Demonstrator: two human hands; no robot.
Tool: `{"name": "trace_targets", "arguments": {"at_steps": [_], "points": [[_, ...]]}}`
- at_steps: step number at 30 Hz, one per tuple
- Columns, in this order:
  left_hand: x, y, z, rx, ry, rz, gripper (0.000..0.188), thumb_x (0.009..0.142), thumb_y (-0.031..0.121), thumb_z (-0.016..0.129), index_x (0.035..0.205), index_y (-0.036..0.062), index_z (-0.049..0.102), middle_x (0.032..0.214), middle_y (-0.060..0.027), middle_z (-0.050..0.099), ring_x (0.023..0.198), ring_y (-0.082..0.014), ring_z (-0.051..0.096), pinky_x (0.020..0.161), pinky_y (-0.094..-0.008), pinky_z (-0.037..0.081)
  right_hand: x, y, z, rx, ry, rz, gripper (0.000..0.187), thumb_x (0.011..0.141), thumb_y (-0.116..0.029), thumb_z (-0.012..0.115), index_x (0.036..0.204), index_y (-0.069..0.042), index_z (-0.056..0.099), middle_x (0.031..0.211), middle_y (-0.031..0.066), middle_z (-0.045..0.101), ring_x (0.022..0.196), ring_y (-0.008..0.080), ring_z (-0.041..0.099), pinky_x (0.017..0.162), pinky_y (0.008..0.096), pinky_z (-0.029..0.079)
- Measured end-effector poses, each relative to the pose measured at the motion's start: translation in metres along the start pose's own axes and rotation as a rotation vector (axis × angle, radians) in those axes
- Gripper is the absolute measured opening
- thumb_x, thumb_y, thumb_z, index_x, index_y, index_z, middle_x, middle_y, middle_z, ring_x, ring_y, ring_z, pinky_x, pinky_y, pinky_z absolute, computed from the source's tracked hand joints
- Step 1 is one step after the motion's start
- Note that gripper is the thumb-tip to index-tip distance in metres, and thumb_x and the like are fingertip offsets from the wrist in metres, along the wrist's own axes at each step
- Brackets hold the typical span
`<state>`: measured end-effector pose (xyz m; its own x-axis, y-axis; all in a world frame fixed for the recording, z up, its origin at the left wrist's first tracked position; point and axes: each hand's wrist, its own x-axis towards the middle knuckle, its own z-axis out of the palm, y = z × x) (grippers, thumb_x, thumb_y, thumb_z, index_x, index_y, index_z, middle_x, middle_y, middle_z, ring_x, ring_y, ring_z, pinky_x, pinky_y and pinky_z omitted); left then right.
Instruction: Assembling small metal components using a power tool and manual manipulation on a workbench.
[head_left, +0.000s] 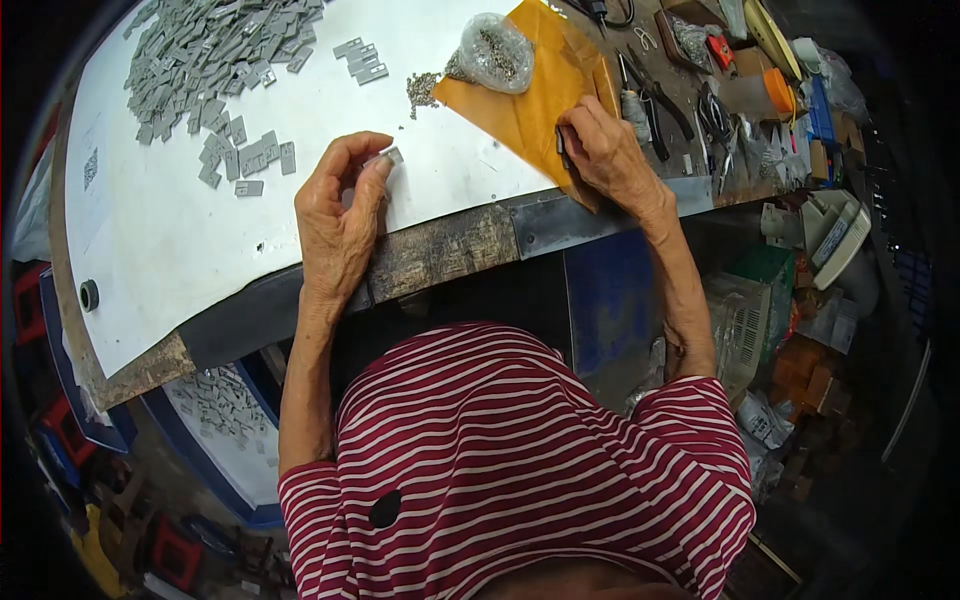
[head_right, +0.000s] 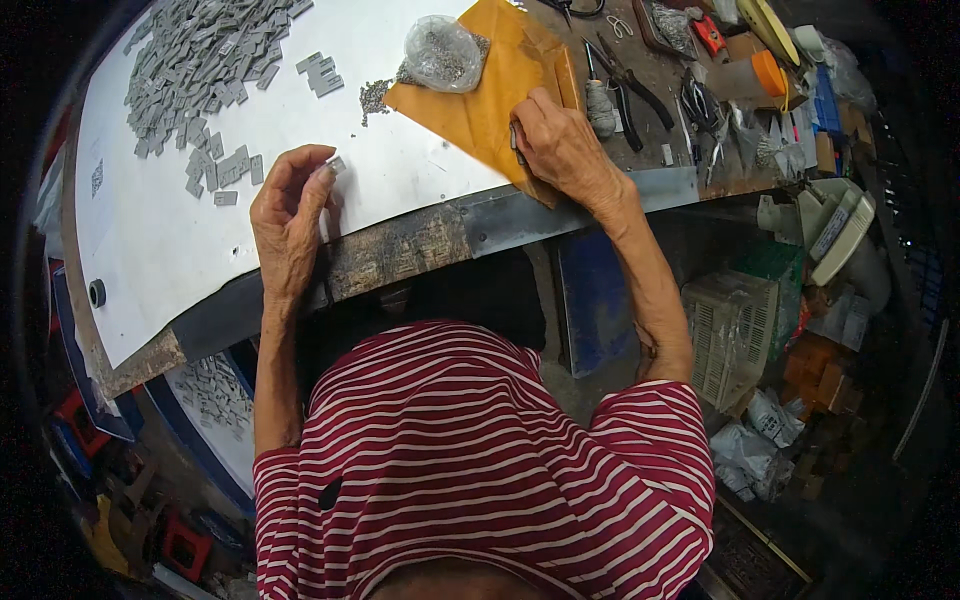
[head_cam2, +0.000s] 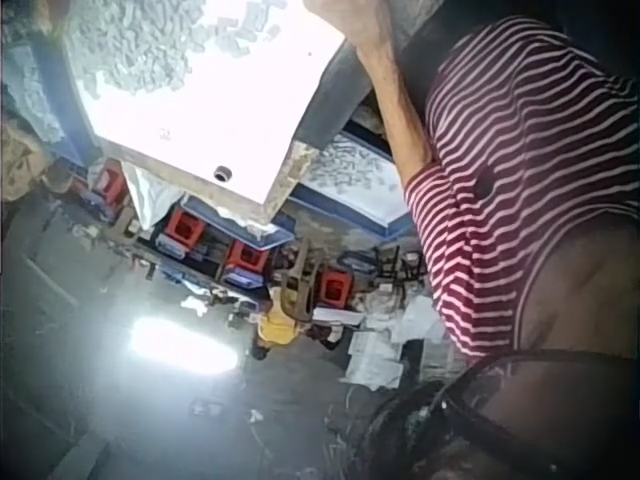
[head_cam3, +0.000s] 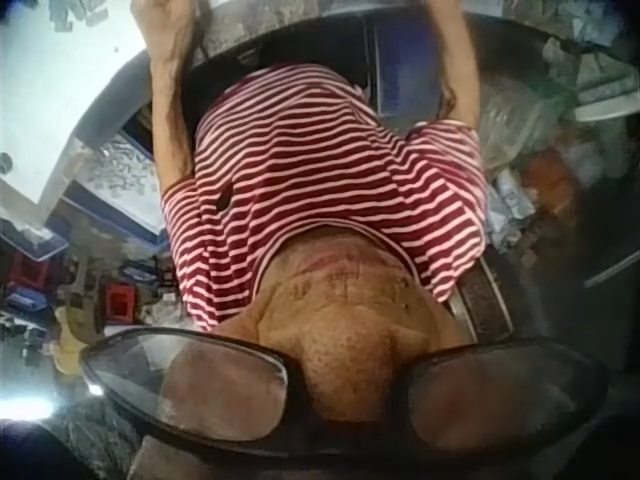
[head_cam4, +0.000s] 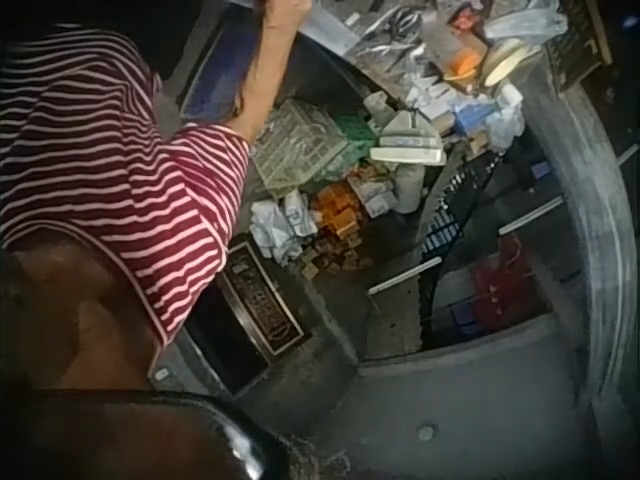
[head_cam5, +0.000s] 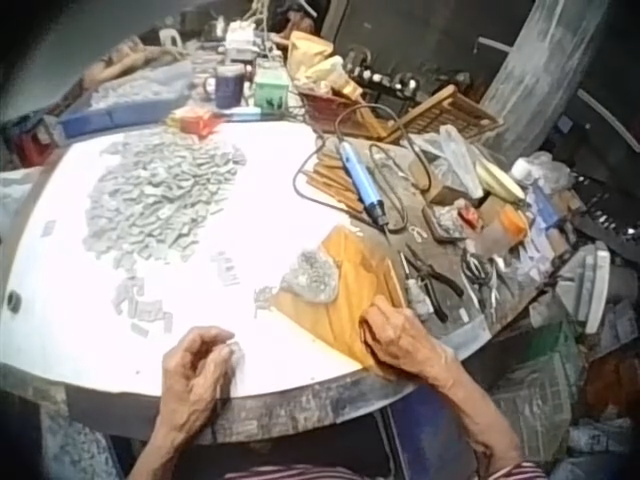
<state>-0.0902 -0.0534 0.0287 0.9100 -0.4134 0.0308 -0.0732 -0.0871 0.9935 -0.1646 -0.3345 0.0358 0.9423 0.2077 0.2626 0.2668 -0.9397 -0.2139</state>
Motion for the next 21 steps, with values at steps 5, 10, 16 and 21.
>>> {"name": "trace_targets", "arguments": {"at_steps": [5, 10, 16, 21], "points": [[0.0, -0.001, 0.0, -0.008, -0.006, 0.001, 0.018, 0.086, 0.008, 0.056, 0.101, -0.0001, 0.059, 0.084, -0.0042, 0.061, 0.079, -0.0093, 0.055, 0.071, -0.0222, 0.045, 0.0, 0.001, 0.002, -0.007, 0.02, 0.008, 0.011, 0.075, 0.001, 0.057, 0.083, 0.003, 0.049, 0.079, 0.0153, 0.05, 0.066, 0.0337, 0.055, 0.057, 0.0387, 0.047], [-0.001, 0.001, 0.003, -0.054, -0.002, -0.04, 0.016, 0.086, 0.008, 0.056, 0.1, -0.0002, 0.059, 0.081, -0.0019, 0.06, 0.07, -0.0063, 0.052, 0.063, -0.0199, 0.043, -0.001, 0.003, 0.003, 0.02, 0.053, 0.031, 0.011, 0.074, 0.001, 0.056, 0.082, 0.002, 0.048, 0.078, 0.0151, 0.05, 0.066, 0.0339, 0.055, 0.057, 0.0394, 0.047], [-0.001, 0.003, 0.0, -0.129, -0.017, -0.037, 0.014, 0.087, 0.007, 0.055, 0.098, 0.0003, 0.059, 0.075, -0.0001, 0.057, 0.058, -0.0029, 0.047, 0.053, -0.016, 0.038, -0.003, 0.004, 0.0, 0.459, 0.039, 0.375, 0.011, 0.084, -0.008, 0.052, 0.079, 0.001, 0.054, 0.066, 0.0054, 0.054, 0.059, 0.0128, 0.053, 0.052, 0.0265, 0.043], [0.004, 0.005, -0.002, -0.32, -0.151, -0.169, 0.017, 0.086, 0.007, 0.056, 0.1, -0.0027, 0.058, 0.075, -0.003, 0.058, 0.056, -0.0052, 0.052, 0.055, -0.0164, 0.042, 0.006, -0.005, -0.018, 0.909, -0.004, 0.802, 0.014, 0.085, -0.012, 0.054, 0.079, 0.001, 0.055, 0.058, 0.0001, 0.051, 0.047, 0.0055, 0.045, 0.042, 0.0182, 0.036]]}}
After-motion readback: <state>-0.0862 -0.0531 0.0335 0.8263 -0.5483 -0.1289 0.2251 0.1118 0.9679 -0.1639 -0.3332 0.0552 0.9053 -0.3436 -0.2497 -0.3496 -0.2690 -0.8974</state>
